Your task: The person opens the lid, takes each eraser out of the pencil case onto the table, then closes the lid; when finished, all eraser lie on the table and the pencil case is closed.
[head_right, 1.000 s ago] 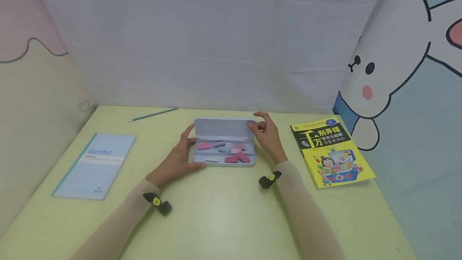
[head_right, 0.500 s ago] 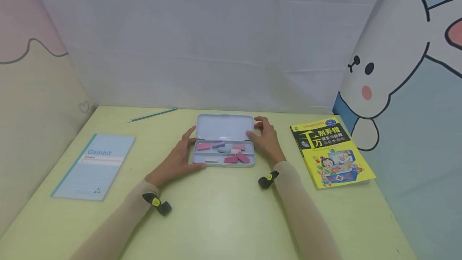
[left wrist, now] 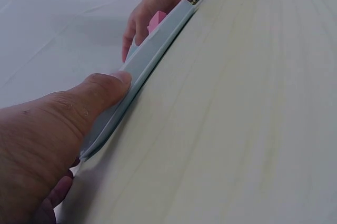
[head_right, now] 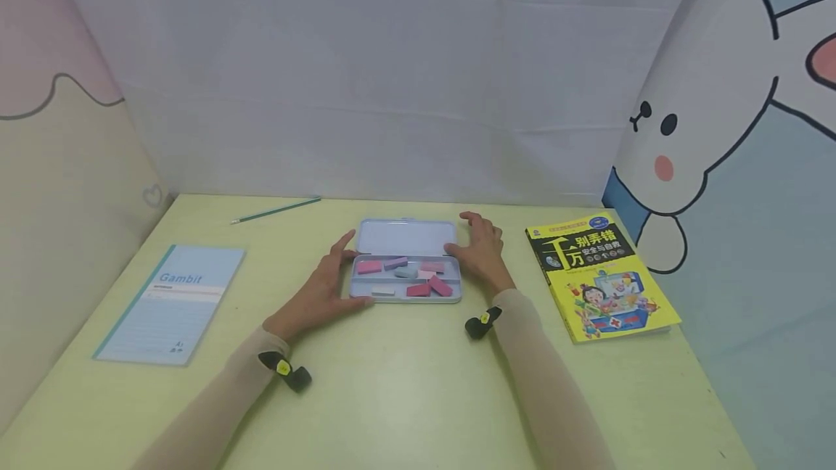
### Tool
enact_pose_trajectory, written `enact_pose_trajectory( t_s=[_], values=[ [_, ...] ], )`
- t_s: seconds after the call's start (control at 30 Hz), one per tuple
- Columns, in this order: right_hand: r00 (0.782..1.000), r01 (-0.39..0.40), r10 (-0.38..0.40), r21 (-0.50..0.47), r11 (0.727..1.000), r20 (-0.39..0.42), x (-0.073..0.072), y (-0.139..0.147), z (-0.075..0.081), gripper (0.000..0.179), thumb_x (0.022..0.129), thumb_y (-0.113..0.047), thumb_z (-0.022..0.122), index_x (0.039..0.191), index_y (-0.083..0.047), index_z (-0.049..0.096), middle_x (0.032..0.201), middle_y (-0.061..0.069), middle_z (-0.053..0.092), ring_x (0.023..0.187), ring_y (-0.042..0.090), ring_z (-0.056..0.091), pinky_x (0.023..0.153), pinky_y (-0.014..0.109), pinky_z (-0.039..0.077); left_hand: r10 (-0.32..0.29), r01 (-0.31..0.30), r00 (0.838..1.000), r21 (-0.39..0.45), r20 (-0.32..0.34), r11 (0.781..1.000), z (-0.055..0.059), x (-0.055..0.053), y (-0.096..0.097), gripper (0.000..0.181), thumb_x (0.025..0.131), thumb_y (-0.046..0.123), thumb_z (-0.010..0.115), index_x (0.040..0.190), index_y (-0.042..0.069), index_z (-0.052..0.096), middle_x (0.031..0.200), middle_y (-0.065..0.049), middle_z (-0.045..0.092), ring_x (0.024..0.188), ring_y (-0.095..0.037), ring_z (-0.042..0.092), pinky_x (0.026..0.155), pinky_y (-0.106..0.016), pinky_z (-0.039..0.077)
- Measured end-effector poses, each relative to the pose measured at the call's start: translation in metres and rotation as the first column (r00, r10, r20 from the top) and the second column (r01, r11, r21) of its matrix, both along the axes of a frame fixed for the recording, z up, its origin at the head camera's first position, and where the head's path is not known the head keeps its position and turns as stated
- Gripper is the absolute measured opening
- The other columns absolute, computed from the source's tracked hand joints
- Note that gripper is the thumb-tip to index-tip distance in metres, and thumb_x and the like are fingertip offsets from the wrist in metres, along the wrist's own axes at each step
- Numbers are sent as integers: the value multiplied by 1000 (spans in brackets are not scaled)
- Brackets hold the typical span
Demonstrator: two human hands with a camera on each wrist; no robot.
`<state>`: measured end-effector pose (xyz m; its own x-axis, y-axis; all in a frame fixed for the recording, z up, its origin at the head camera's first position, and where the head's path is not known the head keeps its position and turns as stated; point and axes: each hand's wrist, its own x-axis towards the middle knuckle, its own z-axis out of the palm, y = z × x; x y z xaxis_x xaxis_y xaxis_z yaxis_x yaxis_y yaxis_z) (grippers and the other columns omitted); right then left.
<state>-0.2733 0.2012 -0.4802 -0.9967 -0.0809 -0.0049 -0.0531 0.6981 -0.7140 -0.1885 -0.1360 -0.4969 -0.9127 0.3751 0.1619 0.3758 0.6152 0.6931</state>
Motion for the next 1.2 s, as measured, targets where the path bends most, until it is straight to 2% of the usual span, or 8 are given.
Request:
enact_pose_trajectory(
  t_s=[0.07,0.2,0.3,0.5,0.67,0.83,1.07,1.2],
  values=[
    [1000,5,-5,0,1000,2,1,0,-1,78,96,-29,75,163,-13,37,166,22,40,153,48,27,128,69,22,-6,5,1000,-10,-31,1000,-1,-1,0,124,86,39,91,173,21,5,158,-17,49,147,-38,45,127,-60,39],
    [1000,8,-8,-17,1000,-4,4,-2,-2,77,99,-30,73,165,-15,36,167,21,42,155,46,27,129,68,20,-18,16,998,-32,-66,999,-2,-2,-1,121,87,39,90,173,20,8,165,-17,40,150,-39,40,128,-60,38],
    [1000,10,-10,-40,999,-10,6,-2,-2,77,100,-31,72,166,-17,35,169,18,42,157,45,25,129,68,21,-26,22,997,-49,-73,999,-2,-1,-1,116,87,41,89,173,18,14,172,-17,32,155,-41,37,129,-61,36],
    [1000,4,-4,-76,997,-1,14,2,-2,77,102,-36,70,168,-22,32,172,16,40,159,45,27,131,69,20,-24,13,997,-141,-77,990,-3,0,3,103,91,50,83,170,14,28,178,-16,25,160,-44,33,129,-65,34],
    [1000,1,-2,-95,995,-14,24,7,2,74,104,-34,70,167,-21,33,170,17,42,159,44,32,132,67,22,10,-20,998,-166,-60,986,-3,1,6,107,91,54,81,171,12,25,179,-16,20,162,-43,27,130,-66,31],
    [999,-16,12,-68,998,-50,38,10,8,72,104,-31,71,166,-17,37,169,19,43,157,43,37,128,68,32,50,-66,996,-223,-77,973,-4,1,8,112,90,59,78,172,10,20,180,-13,20,165,-41,21,129,-68,26],
    [989,-122,116,-54,991,-94,62,9,19,64,102,-29,71,161,-17,48,167,19,46,155,44,39,127,69,33,81,-107,992,-317,-92,942,-3,3,9,113,90,67,73,172,12,20,181,-15,20,168,-42,15,129,-68,23],
    [967,-213,210,-5,977,-144,74,8,21,54,102,-26,72,153,-14,59,163,20,52,153,47,42,125,72,32,109,-134,990,-349,-89,928,-5,3,9,113,88,74,69,173,18,20,181,-17,19,169,-43,14,131,-69,17]
  ],
)
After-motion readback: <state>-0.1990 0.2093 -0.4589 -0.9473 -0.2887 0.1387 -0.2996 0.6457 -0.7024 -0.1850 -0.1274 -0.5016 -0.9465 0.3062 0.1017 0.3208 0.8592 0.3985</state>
